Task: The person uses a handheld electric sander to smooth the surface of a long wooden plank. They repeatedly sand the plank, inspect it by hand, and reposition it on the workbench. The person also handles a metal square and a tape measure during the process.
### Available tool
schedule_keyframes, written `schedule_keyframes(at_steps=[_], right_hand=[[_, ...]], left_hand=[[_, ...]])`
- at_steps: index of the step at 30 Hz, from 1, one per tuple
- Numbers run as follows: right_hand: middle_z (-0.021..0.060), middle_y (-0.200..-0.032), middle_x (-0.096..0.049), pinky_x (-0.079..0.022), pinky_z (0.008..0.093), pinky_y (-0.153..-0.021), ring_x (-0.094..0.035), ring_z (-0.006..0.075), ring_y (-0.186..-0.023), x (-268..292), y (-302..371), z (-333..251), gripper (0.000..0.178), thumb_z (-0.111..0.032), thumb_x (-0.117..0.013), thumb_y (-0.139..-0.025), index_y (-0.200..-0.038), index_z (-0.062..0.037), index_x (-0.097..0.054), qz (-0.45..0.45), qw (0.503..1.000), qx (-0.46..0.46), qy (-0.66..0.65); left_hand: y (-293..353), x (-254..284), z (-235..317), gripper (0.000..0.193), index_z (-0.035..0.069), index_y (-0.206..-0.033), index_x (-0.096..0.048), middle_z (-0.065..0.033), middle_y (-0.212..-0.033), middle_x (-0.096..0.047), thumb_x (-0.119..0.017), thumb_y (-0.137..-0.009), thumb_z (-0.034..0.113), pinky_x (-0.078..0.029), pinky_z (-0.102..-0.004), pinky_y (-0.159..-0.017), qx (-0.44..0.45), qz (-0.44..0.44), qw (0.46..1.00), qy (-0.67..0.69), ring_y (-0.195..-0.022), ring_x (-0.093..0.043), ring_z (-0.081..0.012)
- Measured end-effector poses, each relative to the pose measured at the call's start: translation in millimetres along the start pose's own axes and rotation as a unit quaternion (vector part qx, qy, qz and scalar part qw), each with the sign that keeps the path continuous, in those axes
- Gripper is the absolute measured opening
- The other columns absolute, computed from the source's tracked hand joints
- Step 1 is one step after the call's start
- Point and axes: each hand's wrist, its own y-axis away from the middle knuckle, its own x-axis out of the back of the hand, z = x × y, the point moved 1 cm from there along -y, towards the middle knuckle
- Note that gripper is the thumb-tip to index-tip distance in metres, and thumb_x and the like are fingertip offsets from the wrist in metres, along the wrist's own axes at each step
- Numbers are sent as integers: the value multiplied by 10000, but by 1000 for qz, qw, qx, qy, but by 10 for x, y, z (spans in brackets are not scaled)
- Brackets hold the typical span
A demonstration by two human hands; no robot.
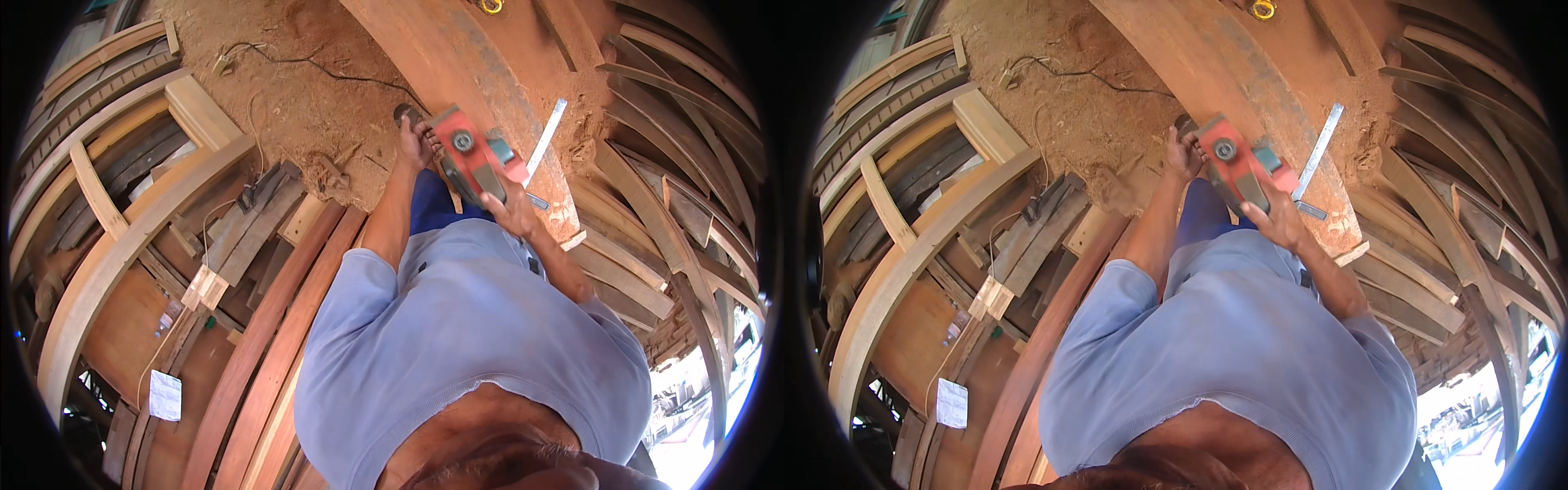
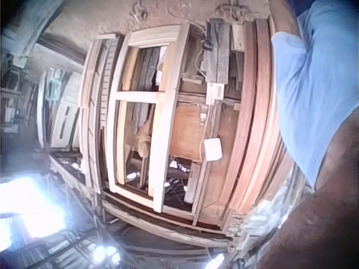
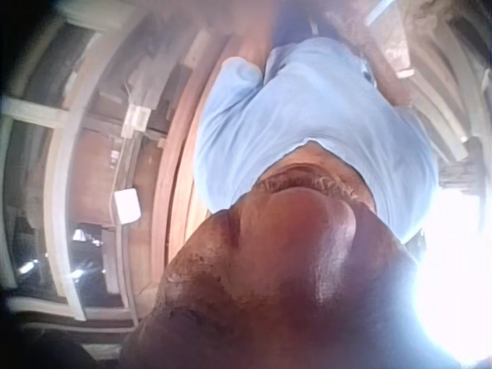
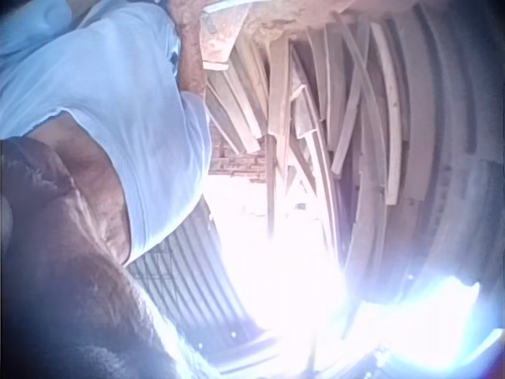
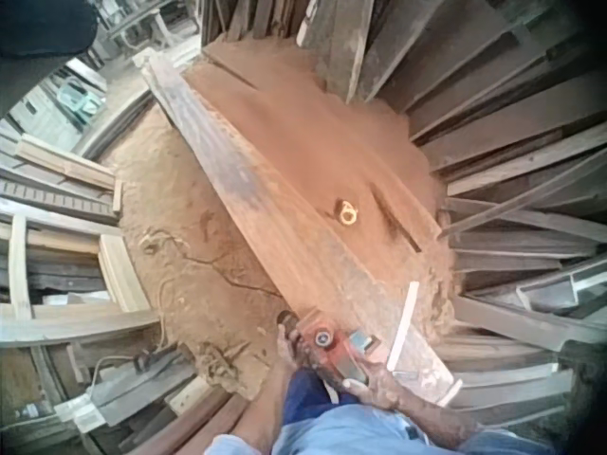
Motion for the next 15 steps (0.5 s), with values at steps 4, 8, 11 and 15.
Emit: schedule_keyframes(at_steps=[4,8,11,15], right_hand=[[273,-1051,-689,-532,444,-865,-701,381,-986,-8,-69,-194,549,-356,-645,-951,-1331,31,-562,3,999,-52,14],[263,-967,-704,-537,454,-839,-712,386,-929,-117,-819,-308,566,-425,-648,-943,-1264,40,-609,26,997,-71,6],[272,-981,-704,-537,461,-841,-716,395,-932,-188,-1675,-488,614,-479,-625,-944,-1267,43,-606,6,997,-67,27],[276,-1012,-712,-529,475,-871,-702,428,-982,-277,-2918,-1003,695,-581,-565,-958,-1259,43,-612,-18,994,-63,92]], left_hand=[[-148,360,-126,802,78,-1098,-661,-95,-999,-713,-250,-988,757,-524,-369,-817,23,-81,996,-8,-868,-675,-237],[264,-657,84,799,68,-1158,-636,-89,-1069,-710,-246,-994,746,-542,-405,-893,-44,66,994,76,-900,-684,-249],[33,-405,87,790,56,-1191,-618,-105,-1143,-704,-260,-1001,733,-550,-429,-925,-50,-5,996,80,-936,-691,-266],[-185,113,-61,670,99,-1042,-579,-74,-976,-644,-301,-1017,708,-531,-402,-848,46,-37,998,17,-913,-643,-249]])
